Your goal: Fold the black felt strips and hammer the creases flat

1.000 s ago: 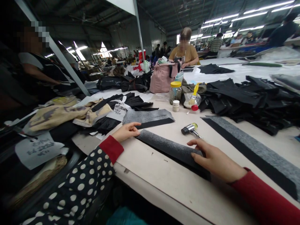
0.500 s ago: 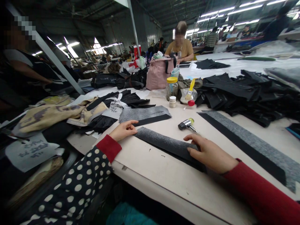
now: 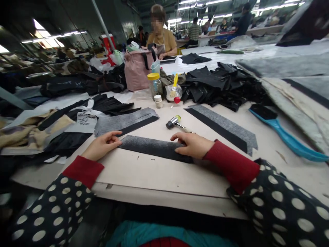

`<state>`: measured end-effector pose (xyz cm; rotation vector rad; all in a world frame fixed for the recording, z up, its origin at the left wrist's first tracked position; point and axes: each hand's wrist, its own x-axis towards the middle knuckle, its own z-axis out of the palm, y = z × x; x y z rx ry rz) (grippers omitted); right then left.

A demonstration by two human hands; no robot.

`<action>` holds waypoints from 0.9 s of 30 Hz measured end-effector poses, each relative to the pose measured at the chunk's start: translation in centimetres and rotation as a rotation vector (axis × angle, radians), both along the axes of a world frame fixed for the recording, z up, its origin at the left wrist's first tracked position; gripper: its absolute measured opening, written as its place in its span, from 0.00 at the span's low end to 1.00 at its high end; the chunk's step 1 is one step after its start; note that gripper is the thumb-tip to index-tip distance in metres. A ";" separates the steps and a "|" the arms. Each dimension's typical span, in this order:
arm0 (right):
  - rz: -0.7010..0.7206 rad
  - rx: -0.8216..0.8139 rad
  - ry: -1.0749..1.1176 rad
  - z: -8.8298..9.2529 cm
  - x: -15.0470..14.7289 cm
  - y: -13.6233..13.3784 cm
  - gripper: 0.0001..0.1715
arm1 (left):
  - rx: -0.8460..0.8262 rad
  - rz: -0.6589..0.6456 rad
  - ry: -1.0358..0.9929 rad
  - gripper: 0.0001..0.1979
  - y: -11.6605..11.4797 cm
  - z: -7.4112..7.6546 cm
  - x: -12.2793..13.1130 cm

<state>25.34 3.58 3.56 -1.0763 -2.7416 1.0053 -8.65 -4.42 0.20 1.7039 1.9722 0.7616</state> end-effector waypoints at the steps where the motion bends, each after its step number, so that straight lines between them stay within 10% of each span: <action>1: 0.016 -0.023 0.007 0.1 0.1 0.0 0.24 | -0.005 0.000 0.008 0.26 0.0 0.1 0.0; 27: 0.136 0.174 -0.058 0.2 0.1 -0.2 0.23 | -0.070 0.033 0.265 0.22 0.0 0.9 0.5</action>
